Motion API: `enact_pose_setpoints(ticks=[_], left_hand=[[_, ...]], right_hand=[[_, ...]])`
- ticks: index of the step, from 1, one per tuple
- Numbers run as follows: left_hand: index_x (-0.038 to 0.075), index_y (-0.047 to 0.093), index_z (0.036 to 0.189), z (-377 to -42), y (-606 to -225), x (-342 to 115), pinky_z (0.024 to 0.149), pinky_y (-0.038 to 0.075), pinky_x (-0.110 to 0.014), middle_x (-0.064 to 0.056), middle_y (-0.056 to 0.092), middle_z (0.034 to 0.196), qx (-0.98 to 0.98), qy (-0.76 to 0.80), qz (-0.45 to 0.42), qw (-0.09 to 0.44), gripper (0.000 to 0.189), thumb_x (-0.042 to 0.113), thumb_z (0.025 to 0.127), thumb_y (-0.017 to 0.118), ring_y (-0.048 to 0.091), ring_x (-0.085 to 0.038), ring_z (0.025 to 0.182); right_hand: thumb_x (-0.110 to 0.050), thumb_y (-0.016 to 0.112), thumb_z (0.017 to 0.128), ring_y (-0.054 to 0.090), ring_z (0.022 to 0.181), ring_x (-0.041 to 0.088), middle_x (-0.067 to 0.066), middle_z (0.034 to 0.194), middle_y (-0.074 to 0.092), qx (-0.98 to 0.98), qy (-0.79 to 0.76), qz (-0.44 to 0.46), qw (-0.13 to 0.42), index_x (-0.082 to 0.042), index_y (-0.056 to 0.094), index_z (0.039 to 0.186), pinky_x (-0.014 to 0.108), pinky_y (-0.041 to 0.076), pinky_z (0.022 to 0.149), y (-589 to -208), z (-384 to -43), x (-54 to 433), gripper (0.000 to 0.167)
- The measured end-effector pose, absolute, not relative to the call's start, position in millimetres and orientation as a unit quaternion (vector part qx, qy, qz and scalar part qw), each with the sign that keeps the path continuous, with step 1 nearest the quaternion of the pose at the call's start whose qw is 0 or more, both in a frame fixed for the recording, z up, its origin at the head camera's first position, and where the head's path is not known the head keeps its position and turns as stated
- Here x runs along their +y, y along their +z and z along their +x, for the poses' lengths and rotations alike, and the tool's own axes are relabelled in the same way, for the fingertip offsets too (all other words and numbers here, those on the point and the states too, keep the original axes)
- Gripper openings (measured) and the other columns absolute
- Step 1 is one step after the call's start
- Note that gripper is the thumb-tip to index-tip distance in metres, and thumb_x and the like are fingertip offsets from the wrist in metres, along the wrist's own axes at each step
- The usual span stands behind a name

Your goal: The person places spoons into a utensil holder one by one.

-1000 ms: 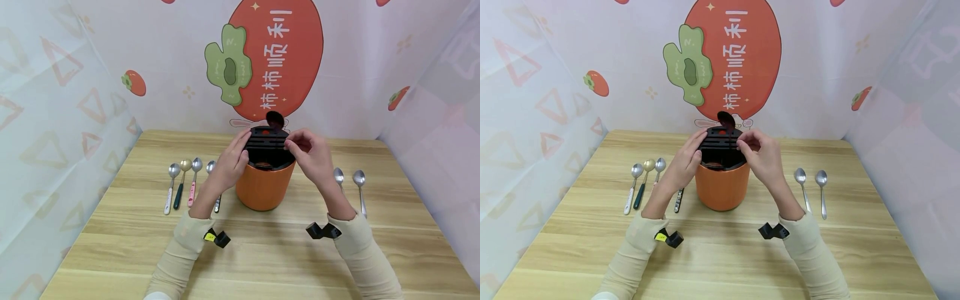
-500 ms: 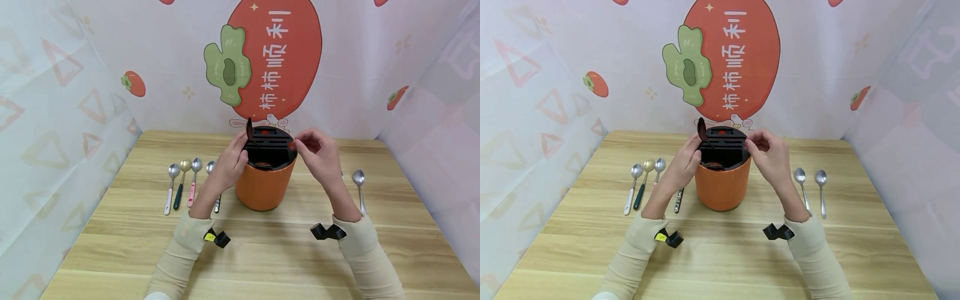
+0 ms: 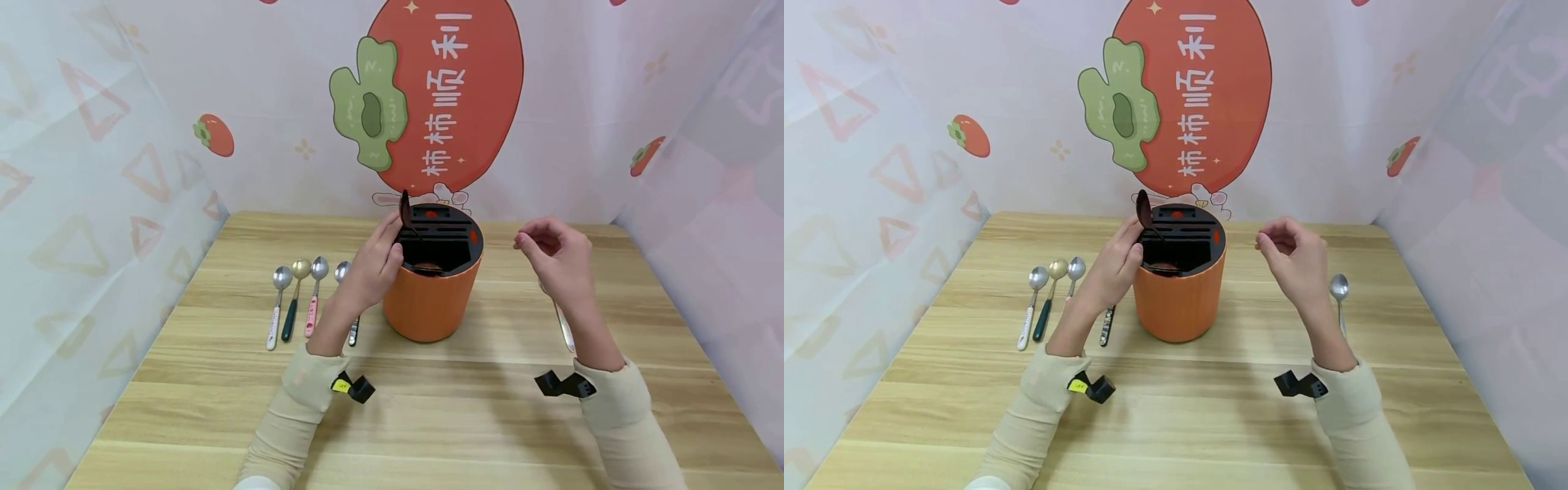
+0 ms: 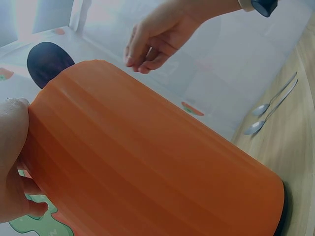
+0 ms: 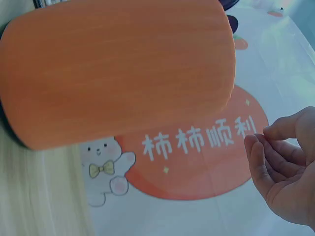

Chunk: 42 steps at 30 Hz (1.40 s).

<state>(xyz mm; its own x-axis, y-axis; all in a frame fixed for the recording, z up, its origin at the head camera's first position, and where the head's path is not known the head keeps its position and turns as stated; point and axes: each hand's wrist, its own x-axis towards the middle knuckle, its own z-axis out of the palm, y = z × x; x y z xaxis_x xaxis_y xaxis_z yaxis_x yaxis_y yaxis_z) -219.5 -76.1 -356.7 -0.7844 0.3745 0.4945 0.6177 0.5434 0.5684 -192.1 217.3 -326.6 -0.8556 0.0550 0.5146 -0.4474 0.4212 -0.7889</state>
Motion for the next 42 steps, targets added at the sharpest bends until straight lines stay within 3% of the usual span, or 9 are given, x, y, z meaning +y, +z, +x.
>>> enact_pose_setpoints(ticks=[16,18,22,26,30,34,37,42], left_hand=[[0.008,0.04,0.151,-218.0,-355.6,-75.9,0.113,0.043,-0.048,-0.01,0.037,0.156,-0.863,-0.382,-0.288,0.159,0.056,0.024,0.098,0.029,0.047,-0.028,0.134],[0.008,0.041,0.151,-218.0,-355.6,-75.7,0.112,0.043,-0.048,-0.009,0.038,0.156,-0.864,-0.381,-0.288,0.159,0.056,0.024,0.098,0.029,0.047,-0.028,0.133],[0.009,0.041,0.151,-217.9,-355.8,-75.5,0.112,0.044,-0.048,-0.009,0.038,0.156,-0.867,-0.379,-0.285,0.157,0.056,0.024,0.098,0.028,0.047,-0.027,0.133],[0.009,0.04,0.151,-217.3,-355.4,-75.7,0.112,0.044,-0.047,-0.008,0.037,0.156,-0.868,-0.378,-0.282,0.153,0.056,0.025,0.099,0.028,0.047,-0.027,0.134],[0.01,0.038,0.153,-217.5,-355.2,-76.1,0.113,0.043,-0.048,-0.008,0.036,0.158,-0.869,-0.38,-0.278,0.15,0.057,0.025,0.099,0.028,0.047,-0.027,0.135],[0.009,0.038,0.153,-217.4,-355.6,-76.7,0.113,0.042,-0.049,-0.01,0.035,0.158,-0.868,-0.381,-0.28,0.152,0.057,0.024,0.099,0.028,0.046,-0.029,0.136],[0.007,0.039,0.152,-217.0,-356.0,-76.7,0.114,0.041,-0.049,-0.011,0.036,0.157,-0.866,-0.379,-0.286,0.157,0.057,0.024,0.099,0.029,0.046,-0.029,0.137],[0.007,0.04,0.151,-216.9,-355.9,-76.1,0.114,0.042,-0.047,-0.011,0.038,0.156,-0.862,-0.38,-0.294,0.163,0.056,0.023,0.099,0.029,0.047,-0.028,0.136]], right_hand=[[-0.004,0.067,0.09,0.062,0.069,-0.011,-0.023,0.075,0.063,-0.861,0.467,0.068,0.192,0.009,0.068,0.098,0.003,0.048,0.066,-362.4,-188.8,267.8,0.015],[-0.003,0.067,0.089,0.06,0.067,-0.013,-0.018,0.075,0.065,-0.871,0.449,0.068,0.188,0.008,0.069,0.098,0.003,0.047,0.064,-368.5,-190.2,273.4,0.014],[-0.004,0.067,0.089,0.054,0.067,-0.016,0.007,0.081,0.072,-0.901,0.392,0.065,0.173,0.007,0.07,0.099,0.004,0.045,0.061,-380.1,-191.7,285.2,0.015],[-0.007,0.067,0.091,0.054,0.07,-0.007,0.023,0.091,0.071,-0.928,0.342,0.063,0.135,0.007,0.07,0.103,0.009,0.043,0.059,-390.1,-193.5,297.3,0.019],[-0.009,0.067,0.091,0.067,0.076,0.019,0.026,0.094,0.072,-0.946,0.305,0.06,0.096,0.009,0.069,0.105,0.015,0.045,0.061,-399.3,-197.5,307.6,0.023],[-0.011,0.067,0.09,0.07,0.088,0.043,0.028,0.096,0.071,-0.954,0.291,0.049,0.05,0.012,0.067,0.105,0.023,0.049,0.065,-408.3,-202.4,315.8,0.027],[-0.012,0.067,0.09,0.069,0.088,0.043,0.028,0.095,0.071,-0.956,0.291,0.04,0.02,0.014,0.066,0.104,0.026,0.051,0.065,-415.2,-205.2,321.6,0.029],[-0.013,0.068,0.088,0.066,0.077,0.025,0.024,0.087,0.071,-0.96,0.277,0.037,0.007,0.014,0.067,0.099,0.027,0.049,0.063,-424.8,-208.7,328.2,0.029]])
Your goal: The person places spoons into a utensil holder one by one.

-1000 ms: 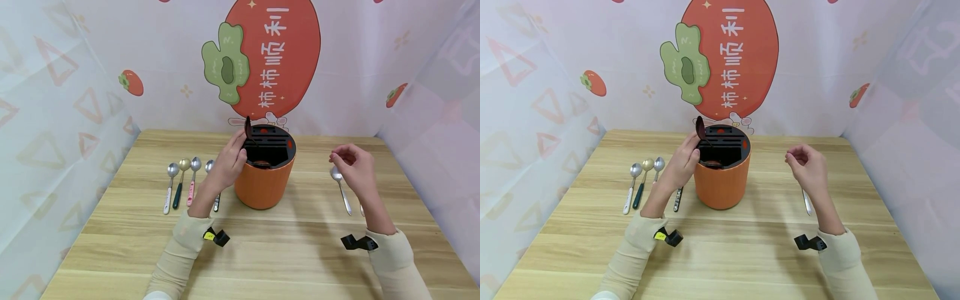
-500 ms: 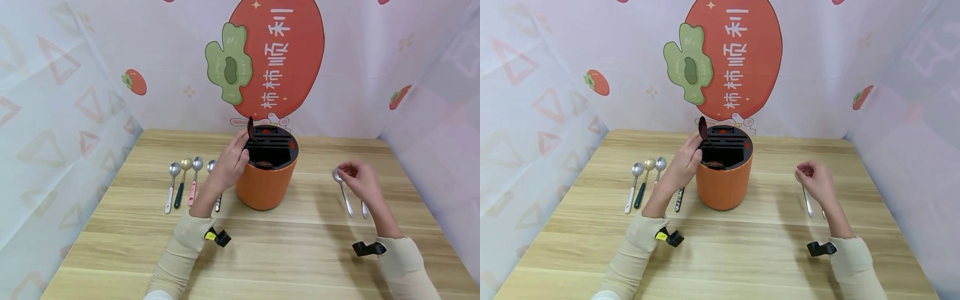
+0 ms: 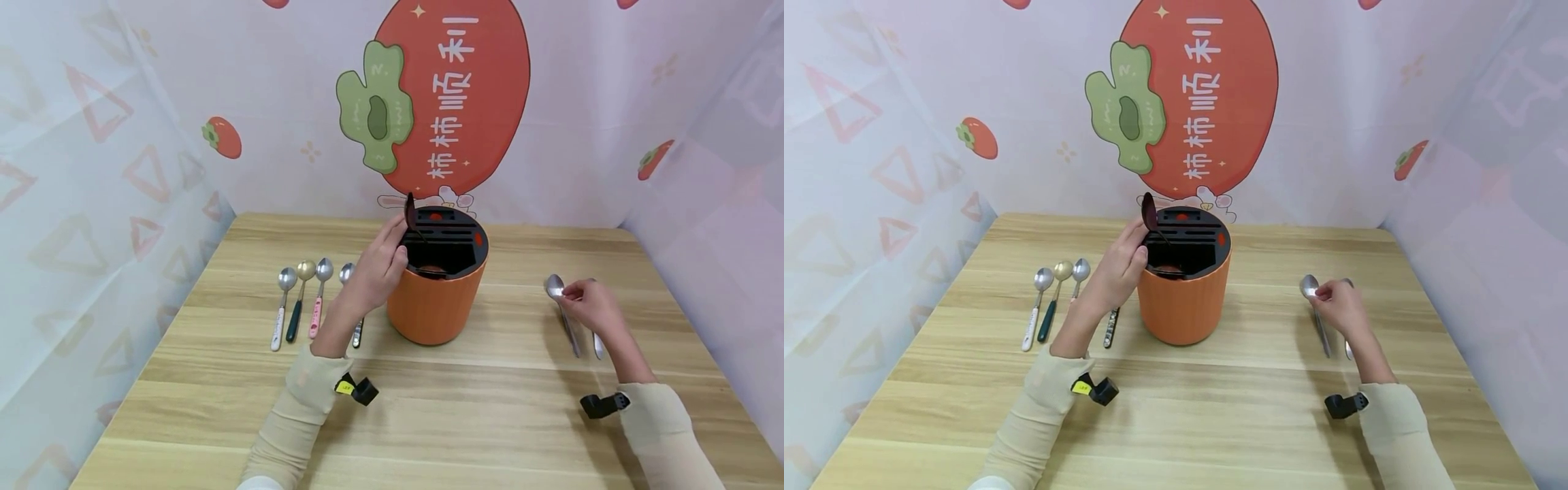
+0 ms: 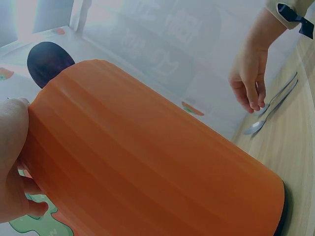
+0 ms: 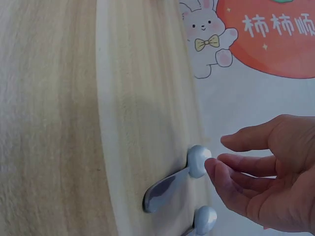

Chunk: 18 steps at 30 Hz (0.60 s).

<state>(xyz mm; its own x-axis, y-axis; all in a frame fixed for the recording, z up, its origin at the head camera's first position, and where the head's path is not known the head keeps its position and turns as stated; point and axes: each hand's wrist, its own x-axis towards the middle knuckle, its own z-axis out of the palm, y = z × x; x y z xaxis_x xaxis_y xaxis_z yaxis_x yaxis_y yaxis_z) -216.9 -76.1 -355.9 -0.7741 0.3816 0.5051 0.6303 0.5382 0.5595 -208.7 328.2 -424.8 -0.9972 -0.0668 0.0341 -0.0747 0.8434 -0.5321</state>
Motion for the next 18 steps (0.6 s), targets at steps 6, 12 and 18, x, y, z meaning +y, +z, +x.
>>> enact_pose_setpoints(ticks=[6,12,18], left_hand=[[0.006,0.04,0.151,-217.1,-356.1,-75.8,0.114,0.041,-0.047,-0.011,0.038,0.156,-0.859,-0.382,-0.297,0.168,0.055,0.021,0.099,0.03,0.046,-0.028,0.137],[0.008,0.039,0.152,-217.5,-356.6,-75.5,0.114,0.041,-0.047,-0.011,0.037,0.157,-0.863,-0.379,-0.292,0.162,0.056,0.022,0.099,0.03,0.046,-0.028,0.137],[0.009,0.038,0.153,-217.6,-356.2,-75.1,0.113,0.042,-0.049,-0.01,0.036,0.158,-0.867,-0.379,-0.284,0.155,0.057,0.025,0.099,0.028,0.047,-0.029,0.136]], right_hand=[[-0.012,0.068,0.087,0.062,0.072,0.02,0.022,0.084,0.07,-0.967,0.251,0.03,-0.018,0.014,0.067,0.097,0.028,0.047,0.062,-432.9,-210.7,333.8,0.028],[-0.01,0.069,0.081,0.054,0.059,0.011,0.01,0.066,0.067,-0.97,0.241,0.02,-0.021,0.003,0.069,0.075,0.027,0.043,0.056,-441.4,-212.0,336.2,0.014],[-0.008,0.06,0.076,0.032,0.047,0.009,-0.011,0.046,0.031,-0.974,0.225,0.005,-0.023,-0.021,0.038,0.048,0.026,0.027,0.047,-446.3,-216.9,336.5,0.039]])
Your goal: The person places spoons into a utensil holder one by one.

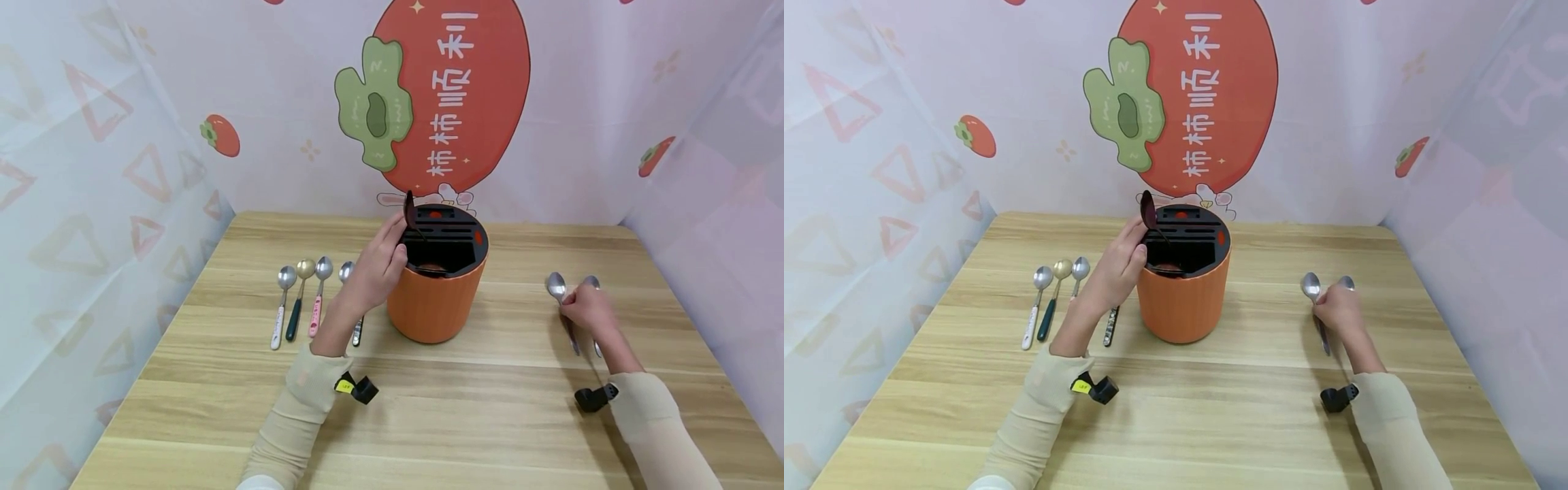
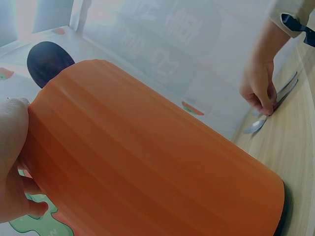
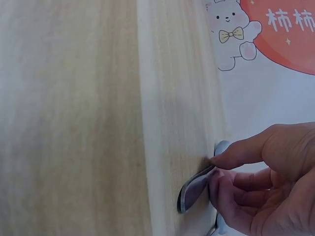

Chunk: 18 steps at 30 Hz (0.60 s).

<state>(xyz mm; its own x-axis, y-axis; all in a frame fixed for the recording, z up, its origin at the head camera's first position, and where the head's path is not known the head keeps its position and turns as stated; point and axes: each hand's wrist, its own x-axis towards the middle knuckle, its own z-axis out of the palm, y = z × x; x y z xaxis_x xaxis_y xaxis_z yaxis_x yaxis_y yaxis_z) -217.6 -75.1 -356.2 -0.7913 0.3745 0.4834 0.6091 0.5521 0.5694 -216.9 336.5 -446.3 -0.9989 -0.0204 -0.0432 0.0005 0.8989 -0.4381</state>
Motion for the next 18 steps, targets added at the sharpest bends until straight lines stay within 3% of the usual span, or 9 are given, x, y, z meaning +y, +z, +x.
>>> enact_pose_setpoints(ticks=[11,18], left_hand=[[0.008,0.04,0.151,-217.3,-356.0,-75.7,0.113,0.043,-0.047,-0.011,0.038,0.156,-0.866,-0.375,-0.288,0.161,0.056,0.023,0.099,0.03,0.047,-0.028,0.136],[0.011,0.038,0.153,-216.0,-355.7,-75.1,0.112,0.043,-0.049,-0.009,0.035,0.159,-0.869,-0.381,-0.277,0.149,0.057,0.025,0.099,0.029,0.047,-0.029,0.136]], right_hand=[[-0.013,0.061,0.08,0.034,0.041,0.005,-0.012,0.042,0.035,0.964,-0.243,0.024,0.102,-0.019,0.042,0.045,0.021,0.028,0.043,-441.4,-220.6,334.7,0.04],[-0.011,0.06,0.079,0.029,0.043,0.005,-0.014,0.043,0.031,0.964,-0.252,0.017,0.078,-0.021,0.04,0.046,0.023,0.024,0.044,-435.9,-216.3,332.7,0.04]])
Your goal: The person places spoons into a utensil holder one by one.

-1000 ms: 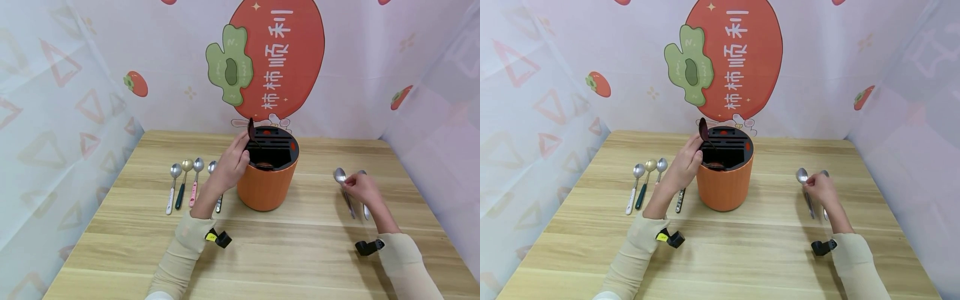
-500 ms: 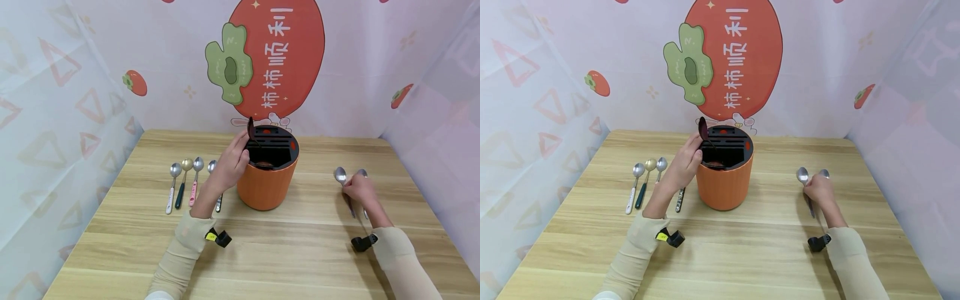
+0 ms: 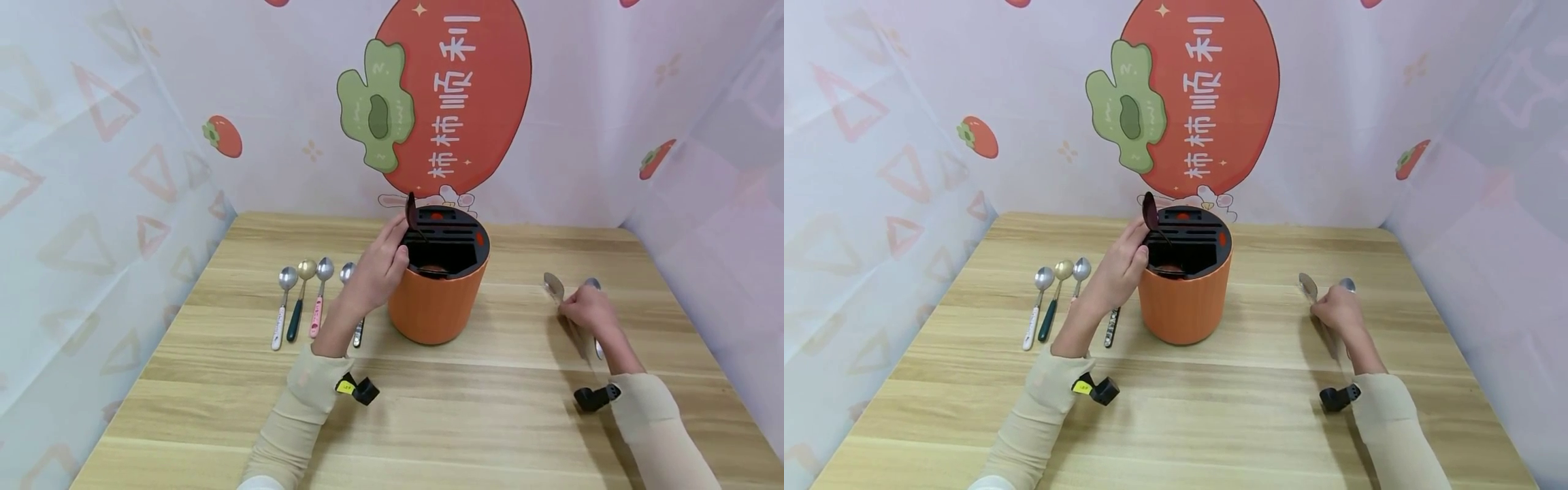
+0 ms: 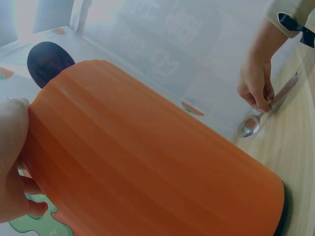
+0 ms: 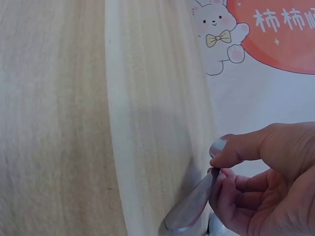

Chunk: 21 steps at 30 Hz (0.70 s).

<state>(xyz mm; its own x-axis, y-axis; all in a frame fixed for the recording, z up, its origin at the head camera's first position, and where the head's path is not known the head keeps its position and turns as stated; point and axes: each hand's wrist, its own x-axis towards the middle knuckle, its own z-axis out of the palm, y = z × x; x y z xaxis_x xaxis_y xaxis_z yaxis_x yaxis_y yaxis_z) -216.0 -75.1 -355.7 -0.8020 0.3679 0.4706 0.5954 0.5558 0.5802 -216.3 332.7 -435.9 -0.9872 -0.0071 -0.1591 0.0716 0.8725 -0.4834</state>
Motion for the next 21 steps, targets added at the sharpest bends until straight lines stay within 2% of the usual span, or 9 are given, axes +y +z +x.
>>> enact_pose_setpoints(ticks=[5,8,10,12,14,17,21], left_hand=[[0.011,0.038,0.153,-216.7,-356.0,-76.0,0.112,0.043,-0.049,-0.009,0.036,0.159,-0.869,-0.379,-0.28,0.152,0.057,0.024,0.099,0.03,0.048,-0.029,0.136],[0.01,0.038,0.153,-216.7,-356.4,-76.4,0.113,0.042,-0.048,-0.01,0.036,0.158,-0.866,-0.379,-0.284,0.158,0.056,0.023,0.099,0.03,0.047,-0.029,0.137],[0.009,0.039,0.152,-216.8,-356.6,-76.6,0.114,0.041,-0.048,-0.01,0.036,0.158,-0.866,-0.379,-0.285,0.162,0.056,0.023,0.099,0.03,0.046,-0.028,0.138],[0.009,0.039,0.152,-216.9,-356.8,-76.6,0.115,0.04,-0.047,-0.01,0.036,0.158,-0.866,-0.378,-0.285,0.162,0.056,0.023,0.099,0.03,0.045,-0.028,0.139],[0.01,0.038,0.153,-217.0,-357.0,-76.4,0.115,0.04,-0.047,-0.009,0.036,0.158,-0.867,-0.378,-0.282,0.16,0.056,0.024,0.099,0.03,0.045,-0.028,0.139],[0.011,0.038,0.153,-216.7,-356.8,-76.3,0.115,0.04,-0.047,-0.008,0.035,0.159,-0.868,-0.378,-0.28,0.156,0.056,0.024,0.099,0.03,0.045,-0.028,0.139],[0.01,0.038,0.153,-216.5,-356.9,-76.0,0.115,0.04,-0.047,-0.009,0.035,0.159,-0.867,-0.38,-0.283,0.156,0.056,0.022,0.099,0.031,0.044,-0.027,0.14]], right_hand=[[-0.007,0.057,0.074,0.029,0.046,0.007,-0.014,0.045,0.03,0.964,-0.261,0.011,0.052,-0.021,0.04,0.047,0.023,0.023,0.045,-429.8,-213.7,331.8,0.034],[-0.006,0.055,0.072,0.032,0.049,0.009,-0.011,0.048,0.036,0.964,-0.265,0.009,0.03,-0.016,0.048,0.049,0.024,0.025,0.046,-426.2,-212.3,330.6,0.026],[-0.006,0.057,0.075,0.04,0.053,0.009,-0.005,0.052,0.048,0.963,-0.267,0.011,0.014,-0.007,0.058,0.056,0.024,0.03,0.048,-423.4,-211.4,329.4,0.019],[-0.009,0.061,0.08,0.048,0.06,0.01,0.005,0.061,0.061,0.963,-0.268,0.013,0.0,0.002,0.068,0.07,0.025,0.037,0.053,-420.4,-210.2,328.1,0.016],[-0.01,0.065,0.083,0.054,0.065,0.011,0.012,0.073,0.069,0.961,-0.275,0.015,-0.011,0.007,0.071,0.084,0.027,0.042,0.059,-416.9,-208.6,326.6,0.018],[-0.009,0.065,0.086,0.055,0.065,0.011,0.015,0.077,0.07,0.958,-0.286,0.021,-0.03,0.009,0.07,0.09,0.026,0.043,0.059,-410.8,-205.4,323.2,0.019],[-0.009,0.063,0.089,0.053,0.064,0.012,0.011,0.076,0.067,0.953,-0.298,0.031,-0.052,0.007,0.067,0.091,0.025,0.042,0.057,-402.4,-200.7,318.3,0.017]])
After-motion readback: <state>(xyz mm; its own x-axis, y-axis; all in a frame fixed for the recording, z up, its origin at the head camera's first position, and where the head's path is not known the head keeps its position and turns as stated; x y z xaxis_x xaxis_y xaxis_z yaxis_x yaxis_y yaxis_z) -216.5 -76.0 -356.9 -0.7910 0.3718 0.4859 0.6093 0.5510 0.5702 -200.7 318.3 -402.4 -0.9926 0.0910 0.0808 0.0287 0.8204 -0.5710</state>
